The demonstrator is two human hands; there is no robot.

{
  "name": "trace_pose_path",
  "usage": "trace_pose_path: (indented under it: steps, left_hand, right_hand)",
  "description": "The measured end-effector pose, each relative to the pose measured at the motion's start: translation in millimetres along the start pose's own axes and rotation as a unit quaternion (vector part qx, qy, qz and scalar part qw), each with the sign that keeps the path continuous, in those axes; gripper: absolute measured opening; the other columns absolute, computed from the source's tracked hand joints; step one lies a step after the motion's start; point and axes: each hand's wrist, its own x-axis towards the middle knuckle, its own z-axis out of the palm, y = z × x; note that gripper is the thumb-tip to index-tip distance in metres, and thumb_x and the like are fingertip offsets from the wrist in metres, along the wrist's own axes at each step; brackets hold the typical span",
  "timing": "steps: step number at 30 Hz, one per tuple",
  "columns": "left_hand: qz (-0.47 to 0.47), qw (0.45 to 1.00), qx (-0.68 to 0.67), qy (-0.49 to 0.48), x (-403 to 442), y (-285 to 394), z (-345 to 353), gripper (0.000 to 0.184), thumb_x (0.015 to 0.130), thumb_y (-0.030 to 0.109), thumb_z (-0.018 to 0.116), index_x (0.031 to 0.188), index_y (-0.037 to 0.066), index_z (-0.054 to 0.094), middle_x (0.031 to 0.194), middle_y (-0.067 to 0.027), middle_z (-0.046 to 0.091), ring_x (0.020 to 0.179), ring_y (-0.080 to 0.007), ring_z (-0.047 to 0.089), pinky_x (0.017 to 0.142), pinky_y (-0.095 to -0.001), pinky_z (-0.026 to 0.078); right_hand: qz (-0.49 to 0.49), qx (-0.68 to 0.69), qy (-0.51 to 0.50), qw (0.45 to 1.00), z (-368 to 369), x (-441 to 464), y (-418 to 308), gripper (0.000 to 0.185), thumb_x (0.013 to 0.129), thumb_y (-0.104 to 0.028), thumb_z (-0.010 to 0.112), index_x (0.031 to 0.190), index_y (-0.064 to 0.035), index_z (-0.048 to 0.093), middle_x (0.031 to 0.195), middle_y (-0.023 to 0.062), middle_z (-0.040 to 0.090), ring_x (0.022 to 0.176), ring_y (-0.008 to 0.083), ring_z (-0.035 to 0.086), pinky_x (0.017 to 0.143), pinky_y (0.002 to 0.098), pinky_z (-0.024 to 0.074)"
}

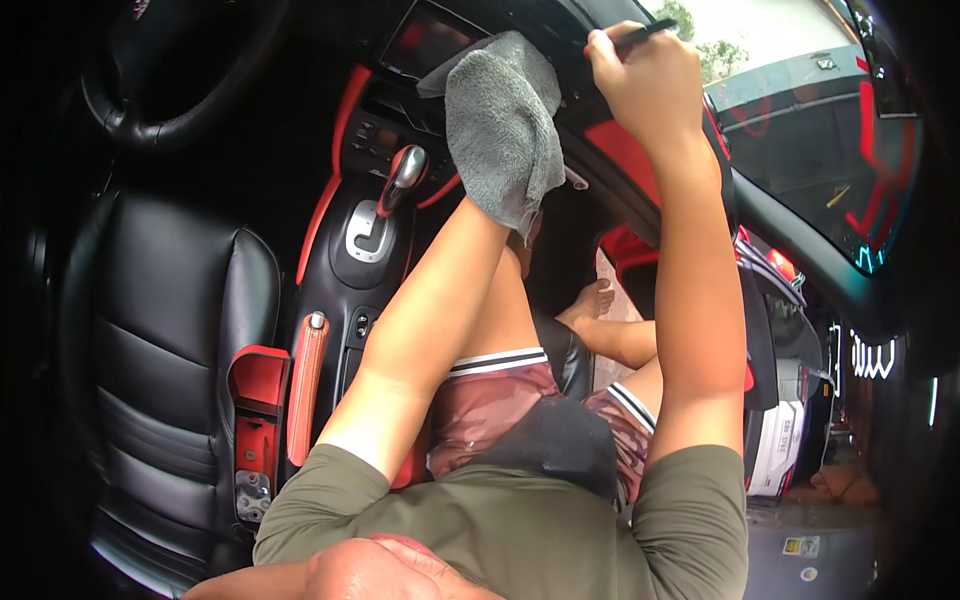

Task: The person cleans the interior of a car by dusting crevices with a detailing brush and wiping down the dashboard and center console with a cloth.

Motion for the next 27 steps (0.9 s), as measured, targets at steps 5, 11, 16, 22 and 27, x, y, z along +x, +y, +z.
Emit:
trace_pose_path:
  steps: [5, 11, 16, 22, 27]
  left_hand:
    - [0.025, 0.998, -0.050, -0.027, 18, 7, -30, 0.010, 0.085, 0.015, 0.071, 0.093, 0.009, 0.067, 0.088, -0.0089, 0.064, 0.087, -0.0273, 0.064, 0.076, -0.0394, 0.050]
    - [0.035, 0.998, -0.055, 0.004, 20, 4, -16, 0.006, 0.088, 0.012, 0.066, 0.088, 0.006, 0.067, 0.085, -0.0104, 0.067, 0.083, -0.0292, 0.066, 0.074, -0.0384, 0.052]
    - [0.005, 0.980, -0.195, -0.040, 13, 18, -28, 0.007, 0.089, 0.011, 0.064, 0.091, 0.005, 0.068, 0.087, -0.0132, 0.068, 0.084, -0.0334, 0.065, 0.075, -0.0413, 0.051]
    - [-0.015, 0.981, -0.189, -0.037, 23, 25, -42, 0.010, 0.088, 0.014, 0.066, 0.094, 0.006, 0.066, 0.087, -0.0133, 0.066, 0.087, -0.0333, 0.065, 0.074, -0.0425, 0.049]
    - [0.055, 0.995, -0.051, 0.069, 3, 8, -25, 0.014, 0.094, 0.020, 0.065, 0.093, 0.005, 0.065, 0.090, -0.0131, 0.067, 0.087, -0.0312, 0.066, 0.073, -0.0416, 0.049]
  right_hand:
    - [-0.040, 0.176, 0.077, 0.981, 17, 11, -29, 0.020, 0.096, -0.025, 0.075, 0.098, -0.0060, 0.081, 0.072, 0.0053, 0.075, 0.061, 0.0097, 0.068, 0.059, 0.0264, 0.0509]
    - [-0.014, 0.008, 0.082, 0.997, 10, -10, -12, 0.019, 0.093, -0.027, 0.072, 0.087, -0.0096, 0.076, 0.071, 0.0121, 0.071, 0.066, 0.0321, 0.072, 0.062, 0.0390, 0.0559]
    - [-0.057, 0.107, 0.090, 0.989, 31, -10, -6, 0.013, 0.090, -0.019, 0.075, 0.090, -0.0065, 0.078, 0.076, 0.0121, 0.073, 0.068, 0.0270, 0.073, 0.064, 0.0344, 0.0565]
    - [-0.125, 0.118, 0.120, 0.978, 23, -29, -21, 0.017, 0.090, -0.012, 0.075, 0.105, -0.0058, 0.078, 0.085, 0.0152, 0.074, 0.071, 0.0279, 0.074, 0.063, 0.0337, 0.0560]
    - [-0.075, 0.071, 0.154, 0.983, 44, -55, -14, 0.016, 0.086, -0.006, 0.072, 0.101, -0.0050, 0.076, 0.083, 0.0145, 0.071, 0.067, 0.0308, 0.071, 0.062, 0.0383, 0.0581]
